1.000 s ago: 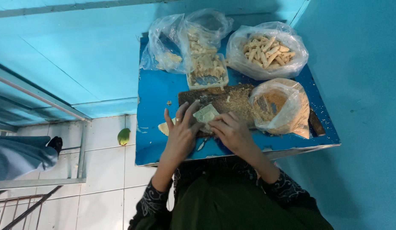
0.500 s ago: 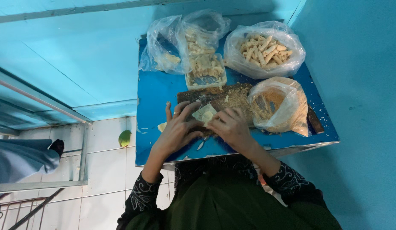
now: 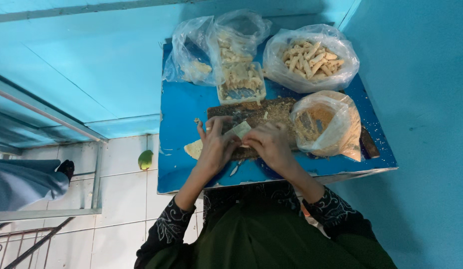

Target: The person folds square dough wrappers around a small amount of filling on a wooden board, pressing the edges closed by hand, and places each folded pastry into a plastic bag on the table. They repeat this folding cycle continuously, taking new wrappers from a stack and reaching into a bag of filling.

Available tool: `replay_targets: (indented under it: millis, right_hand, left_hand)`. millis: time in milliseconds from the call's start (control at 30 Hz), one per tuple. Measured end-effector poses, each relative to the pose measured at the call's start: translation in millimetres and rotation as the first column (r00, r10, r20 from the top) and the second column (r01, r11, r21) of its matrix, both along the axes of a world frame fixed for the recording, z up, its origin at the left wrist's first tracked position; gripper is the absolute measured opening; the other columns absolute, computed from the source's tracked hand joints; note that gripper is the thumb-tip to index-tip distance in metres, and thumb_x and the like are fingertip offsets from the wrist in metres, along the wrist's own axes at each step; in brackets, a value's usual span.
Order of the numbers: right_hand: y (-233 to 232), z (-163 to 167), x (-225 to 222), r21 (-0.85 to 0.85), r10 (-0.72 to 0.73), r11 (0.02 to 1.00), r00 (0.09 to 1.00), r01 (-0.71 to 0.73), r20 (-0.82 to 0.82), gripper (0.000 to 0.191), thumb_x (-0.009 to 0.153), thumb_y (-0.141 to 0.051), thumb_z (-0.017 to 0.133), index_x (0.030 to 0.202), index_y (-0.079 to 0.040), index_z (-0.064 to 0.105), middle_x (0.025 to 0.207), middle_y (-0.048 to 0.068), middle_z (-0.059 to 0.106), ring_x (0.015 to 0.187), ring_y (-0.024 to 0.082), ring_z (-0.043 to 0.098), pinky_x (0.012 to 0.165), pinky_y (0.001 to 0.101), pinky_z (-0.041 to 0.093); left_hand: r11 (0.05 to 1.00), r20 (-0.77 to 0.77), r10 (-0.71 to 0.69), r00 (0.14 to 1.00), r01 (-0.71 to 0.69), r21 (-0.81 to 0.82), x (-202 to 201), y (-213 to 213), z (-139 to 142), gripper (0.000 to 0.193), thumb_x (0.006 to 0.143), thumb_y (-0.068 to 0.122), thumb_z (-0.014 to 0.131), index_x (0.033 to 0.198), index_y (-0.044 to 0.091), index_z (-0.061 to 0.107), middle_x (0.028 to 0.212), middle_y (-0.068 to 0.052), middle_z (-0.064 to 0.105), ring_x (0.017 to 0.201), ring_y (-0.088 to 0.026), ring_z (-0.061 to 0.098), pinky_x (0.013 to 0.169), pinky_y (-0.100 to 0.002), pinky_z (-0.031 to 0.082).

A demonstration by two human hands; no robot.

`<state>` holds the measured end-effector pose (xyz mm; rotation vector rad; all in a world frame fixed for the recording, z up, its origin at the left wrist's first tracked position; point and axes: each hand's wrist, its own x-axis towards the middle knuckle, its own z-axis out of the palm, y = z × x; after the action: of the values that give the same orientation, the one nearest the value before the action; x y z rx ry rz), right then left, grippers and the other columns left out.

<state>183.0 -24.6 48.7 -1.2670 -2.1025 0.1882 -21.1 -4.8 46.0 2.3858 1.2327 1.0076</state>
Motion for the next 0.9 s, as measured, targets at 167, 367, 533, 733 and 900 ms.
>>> replay_targets:
  millis: [167,367,533,733,900]
  right_hand:
    - [-13,-2,4,0.181,0.052,0.981,0.994,-0.069,0.096,0.015,0.093,-0.026,0.073,0.105,-0.018,0.078,0.099,-0.002,0.069,0.1,0.02,0.062,0.097,0.0464,0.035]
    - [7,-7,9,-0.017,-0.045,0.999,0.998,0.046,0.037,0.018,0.088,-0.036,0.079,0.092,-0.019,0.081,0.102,0.003,0.057,0.104,0.026,0.054,0.093,0.0477,0.036]
    - [27,-11,15,-0.149,-0.077,0.985,0.996,0.084,0.054,0.016,0.078,-0.039,0.084,0.083,-0.024,0.082,0.106,0.006,0.05,0.109,0.03,0.049,0.093,0.0495,0.04]
    - [8,-4,6,0.016,-0.086,0.996,0.996,0.087,-0.038,0.013,0.083,-0.035,0.081,0.09,-0.023,0.08,0.12,0.008,0.05,0.12,0.031,0.048,0.094,0.0485,0.038]
    - [-6,-2,-1,0.134,-0.146,0.982,0.984,0.132,0.098,0.017,0.084,-0.034,0.082,0.093,-0.02,0.081,0.126,0.007,0.052,0.118,0.03,0.046,0.094,0.0539,0.033]
  left_hand:
    - [0.989,-0.063,-0.054,0.997,0.062,0.132,-4,-3,3,0.01,0.077,0.015,0.082,0.082,0.011,0.075,0.138,-0.013,0.053,0.135,-0.035,0.043,0.11,-0.076,0.011]
    - [0.999,0.037,0.005,0.999,-0.004,-0.043,6,11,-8,0.012,0.083,0.016,0.08,0.093,0.011,0.077,0.138,-0.012,0.053,0.134,-0.037,0.042,0.111,-0.071,0.017]
    - [1.0,0.074,0.007,0.997,-0.004,-0.03,5,9,-11,0.013,0.072,0.018,0.084,0.082,0.012,0.079,0.136,-0.015,0.052,0.132,-0.042,0.039,0.106,-0.071,0.015]
    - [0.999,-0.02,0.026,0.999,-0.025,0.048,6,9,-16,0.008,0.081,0.012,0.08,0.088,0.011,0.078,0.139,-0.014,0.053,0.135,-0.038,0.042,0.111,-0.07,0.017]
    - [0.998,0.111,0.051,0.992,-0.056,0.043,8,10,-21,0.015,0.078,0.016,0.08,0.092,0.012,0.076,0.14,-0.013,0.052,0.135,-0.038,0.041,0.111,-0.065,0.024]
